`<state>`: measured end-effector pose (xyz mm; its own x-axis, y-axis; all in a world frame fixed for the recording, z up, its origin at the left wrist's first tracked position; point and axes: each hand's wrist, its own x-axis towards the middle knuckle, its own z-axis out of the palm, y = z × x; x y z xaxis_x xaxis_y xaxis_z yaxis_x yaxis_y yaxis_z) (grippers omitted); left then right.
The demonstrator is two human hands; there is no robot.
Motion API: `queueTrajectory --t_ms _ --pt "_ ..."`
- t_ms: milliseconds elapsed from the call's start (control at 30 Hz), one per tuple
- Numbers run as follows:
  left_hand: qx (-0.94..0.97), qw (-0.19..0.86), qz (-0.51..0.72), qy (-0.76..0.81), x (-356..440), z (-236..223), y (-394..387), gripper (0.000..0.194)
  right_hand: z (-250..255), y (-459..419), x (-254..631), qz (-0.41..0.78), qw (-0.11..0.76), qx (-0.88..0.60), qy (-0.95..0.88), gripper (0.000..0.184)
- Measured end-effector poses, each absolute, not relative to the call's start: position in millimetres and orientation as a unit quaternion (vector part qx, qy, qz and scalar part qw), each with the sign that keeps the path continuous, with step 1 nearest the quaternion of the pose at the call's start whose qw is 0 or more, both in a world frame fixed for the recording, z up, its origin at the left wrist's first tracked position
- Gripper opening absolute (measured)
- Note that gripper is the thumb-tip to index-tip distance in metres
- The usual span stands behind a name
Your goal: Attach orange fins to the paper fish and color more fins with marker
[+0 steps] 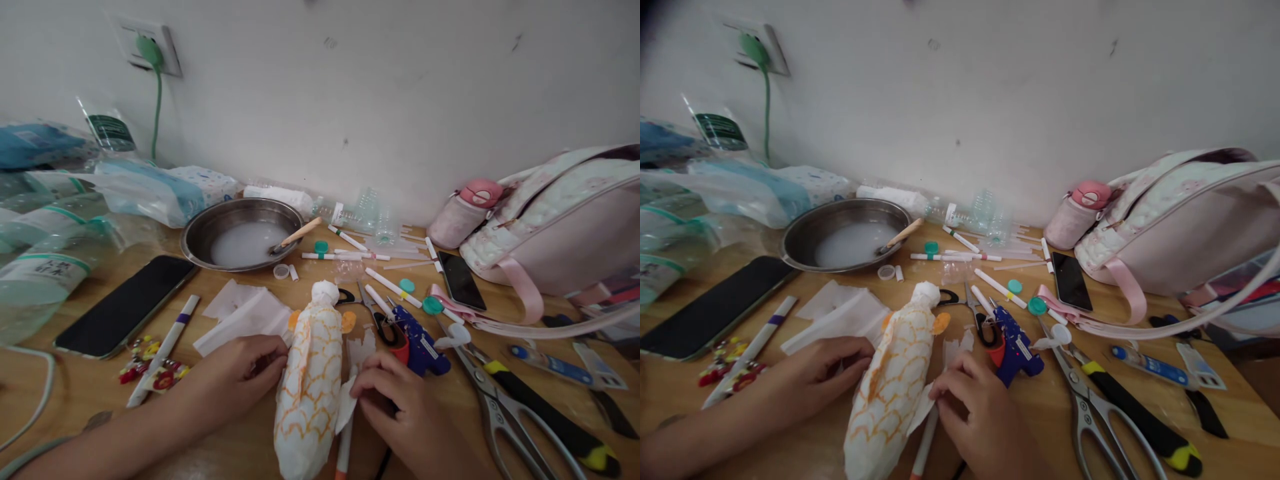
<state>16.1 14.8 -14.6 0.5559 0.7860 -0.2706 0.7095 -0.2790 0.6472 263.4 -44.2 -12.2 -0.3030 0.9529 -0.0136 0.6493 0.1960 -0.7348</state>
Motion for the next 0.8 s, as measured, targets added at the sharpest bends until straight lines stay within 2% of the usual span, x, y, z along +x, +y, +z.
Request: queueTrajectory --t_ms 233,467,633,800 --pt "0.791 0.393 0.056 0.466 14 -18 14 0.029 -2 -46 261 0.363 0.223 -0.567 -0.705 0.022" --pt "0.766 0.433 0.062 0.471 14 -20 16 0.031 -14 -42 262 0.603 0.268 -0.574 -0.485 0.014" --pt "0.724 0.501 0.088 0.466 13 -25 17 0.030 -34 -44 262 0.698 0.337 -0.517 -0.364 0.036" --pt "0.677 0.574 0.104 0.448 13 -28 21 0.026 -31 -43 263 0.724 0.334 -0.495 -0.346 0.040"
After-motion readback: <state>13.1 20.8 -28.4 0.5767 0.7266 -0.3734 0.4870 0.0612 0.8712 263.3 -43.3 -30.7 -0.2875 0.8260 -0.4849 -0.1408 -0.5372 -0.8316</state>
